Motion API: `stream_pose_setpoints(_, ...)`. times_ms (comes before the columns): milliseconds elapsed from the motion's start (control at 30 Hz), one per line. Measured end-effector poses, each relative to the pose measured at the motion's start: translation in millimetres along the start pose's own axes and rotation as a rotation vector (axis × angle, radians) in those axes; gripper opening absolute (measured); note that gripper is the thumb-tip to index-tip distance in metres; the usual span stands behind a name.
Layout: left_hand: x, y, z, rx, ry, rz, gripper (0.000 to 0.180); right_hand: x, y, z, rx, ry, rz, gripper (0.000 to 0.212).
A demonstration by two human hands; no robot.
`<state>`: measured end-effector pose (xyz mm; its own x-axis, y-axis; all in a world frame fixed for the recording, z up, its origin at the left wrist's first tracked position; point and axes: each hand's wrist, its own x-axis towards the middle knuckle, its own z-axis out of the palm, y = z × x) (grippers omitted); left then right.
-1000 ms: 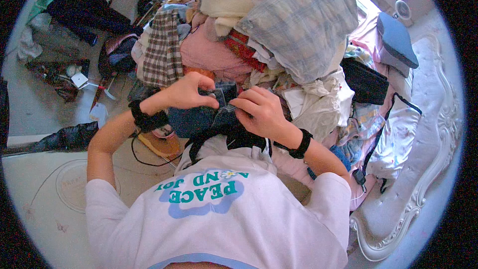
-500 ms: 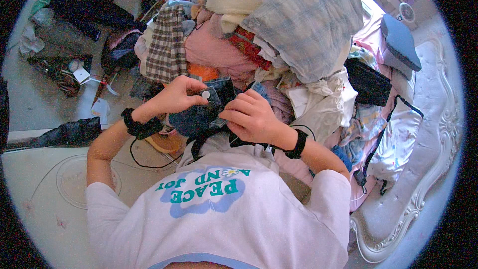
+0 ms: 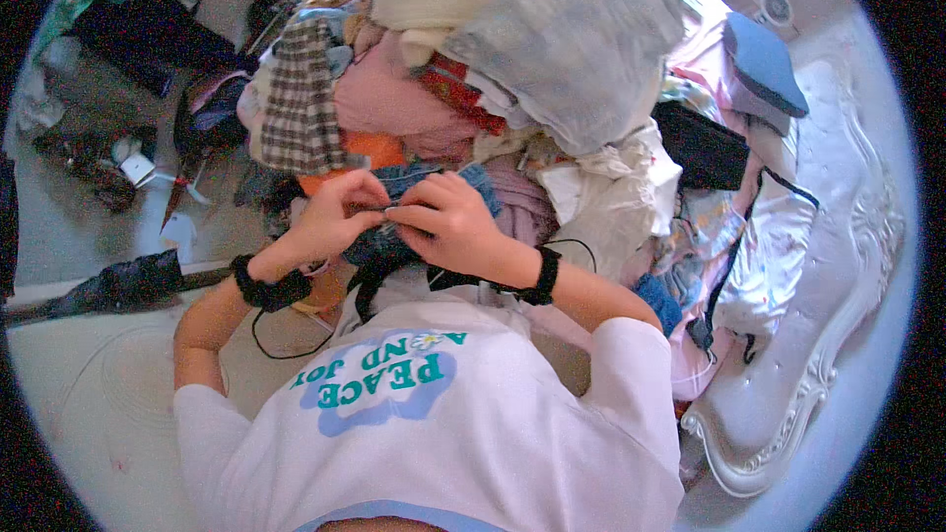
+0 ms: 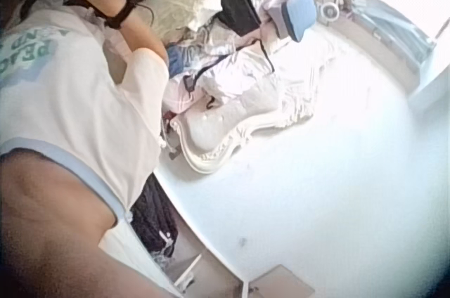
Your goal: The recorder is seen folding various items of clothing including a pair of jeans and a sweater.
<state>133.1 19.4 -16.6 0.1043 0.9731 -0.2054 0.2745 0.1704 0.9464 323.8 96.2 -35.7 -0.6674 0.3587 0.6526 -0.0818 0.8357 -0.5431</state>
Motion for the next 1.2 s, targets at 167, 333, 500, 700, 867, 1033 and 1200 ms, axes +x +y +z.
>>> stream_pose_setpoints(167, -8, 20, 2, 0.106, -0.089, 0.167, 0.040, -6, 2, -2, -0.091, -0.017, -0.101, 0.027)
stream_pose_setpoints(333, -9, 16, 15, 0.336, 0.021, 0.203, 0.051, -3, 1, 2, -0.038, -0.089, -0.167, 0.032)
stream_pose_setpoints(500, -10, 7, 19, 0.354, -0.016, 0.186, 0.039, -11, 12, 2, 0.023, -0.191, -0.165, 0.031)
stream_pose_setpoints(700, -17, -6, 21, 0.305, -0.045, 0.177, 0.039, -10, 14, -1, 0.057, -0.204, -0.113, 0.032)
stream_pose_setpoints(867, -21, -13, 21, 0.150, -0.076, 0.122, 0.038, -22, 16, 2, 0.118, -0.269, 0.022, 0.031)
stream_pose_setpoints(1033, -19, -11, 20, 0.058, -0.099, 0.075, 0.037, -21, 13, 6, 0.431, -0.280, 0.337, 0.023)
stream_pose_setpoints(1200, -17, -13, 27, 0.031, -0.023, 0.159, 0.043, -20, 15, 7, 0.604, -0.369, 0.506, 0.016)
